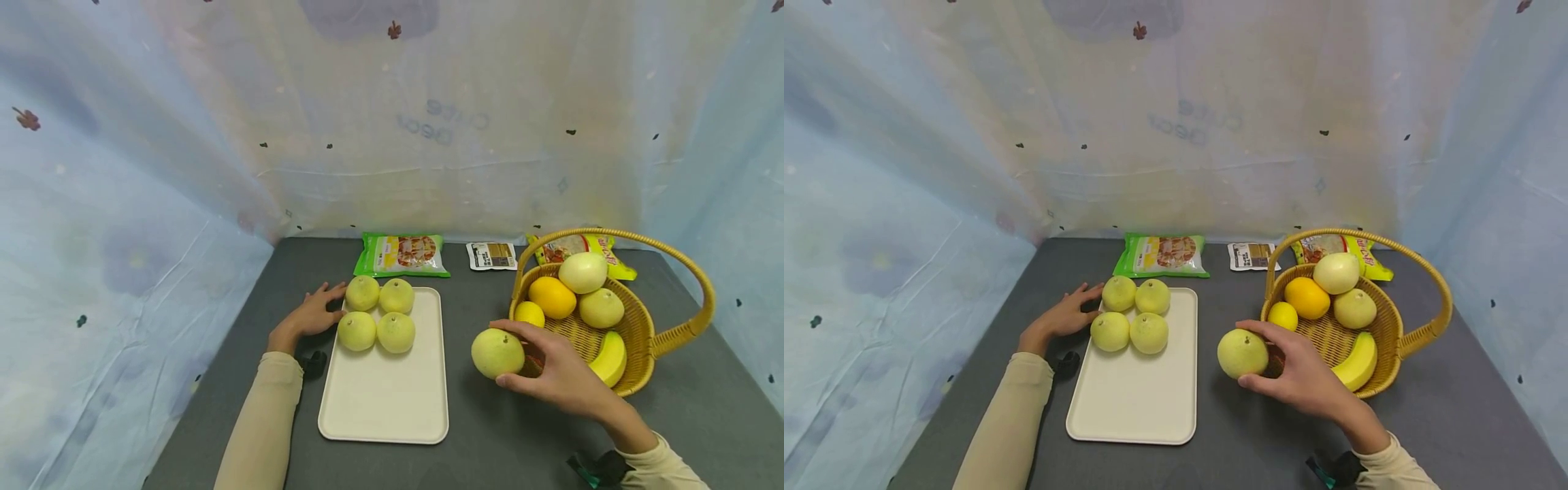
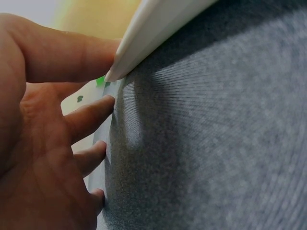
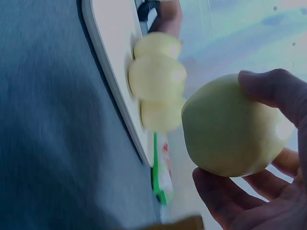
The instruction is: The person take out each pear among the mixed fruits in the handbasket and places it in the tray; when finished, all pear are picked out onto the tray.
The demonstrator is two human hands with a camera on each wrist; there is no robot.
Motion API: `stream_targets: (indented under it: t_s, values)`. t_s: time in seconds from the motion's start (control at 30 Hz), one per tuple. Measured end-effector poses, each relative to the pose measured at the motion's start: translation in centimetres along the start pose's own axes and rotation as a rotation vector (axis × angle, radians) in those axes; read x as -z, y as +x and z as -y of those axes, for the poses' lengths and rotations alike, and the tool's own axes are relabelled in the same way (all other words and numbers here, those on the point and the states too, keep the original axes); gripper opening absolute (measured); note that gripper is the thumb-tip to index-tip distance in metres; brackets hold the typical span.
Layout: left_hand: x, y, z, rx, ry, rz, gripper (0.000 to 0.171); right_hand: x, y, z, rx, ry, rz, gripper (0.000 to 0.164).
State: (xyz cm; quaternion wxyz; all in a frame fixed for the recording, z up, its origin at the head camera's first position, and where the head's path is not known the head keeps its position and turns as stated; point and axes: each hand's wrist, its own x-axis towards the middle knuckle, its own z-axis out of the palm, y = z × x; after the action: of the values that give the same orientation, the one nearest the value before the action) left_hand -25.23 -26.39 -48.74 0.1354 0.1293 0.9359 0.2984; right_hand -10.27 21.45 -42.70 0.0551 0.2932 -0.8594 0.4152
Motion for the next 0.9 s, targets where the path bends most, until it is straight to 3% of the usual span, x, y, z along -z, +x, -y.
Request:
stream_targets:
  t_s: [0.3,0.9]
  values:
    - [0.0,0.0,0.1,-0.001,0.01,0.001,0.068,-4.1,2.3,0.9,0.032,0.17,0.119,0.07]
    - [0.1,-0.1,-0.2,-0.006,0.018,0.004,0.068,-11.0,6.9,3.5,0.119,0.321,0.27,0.073]
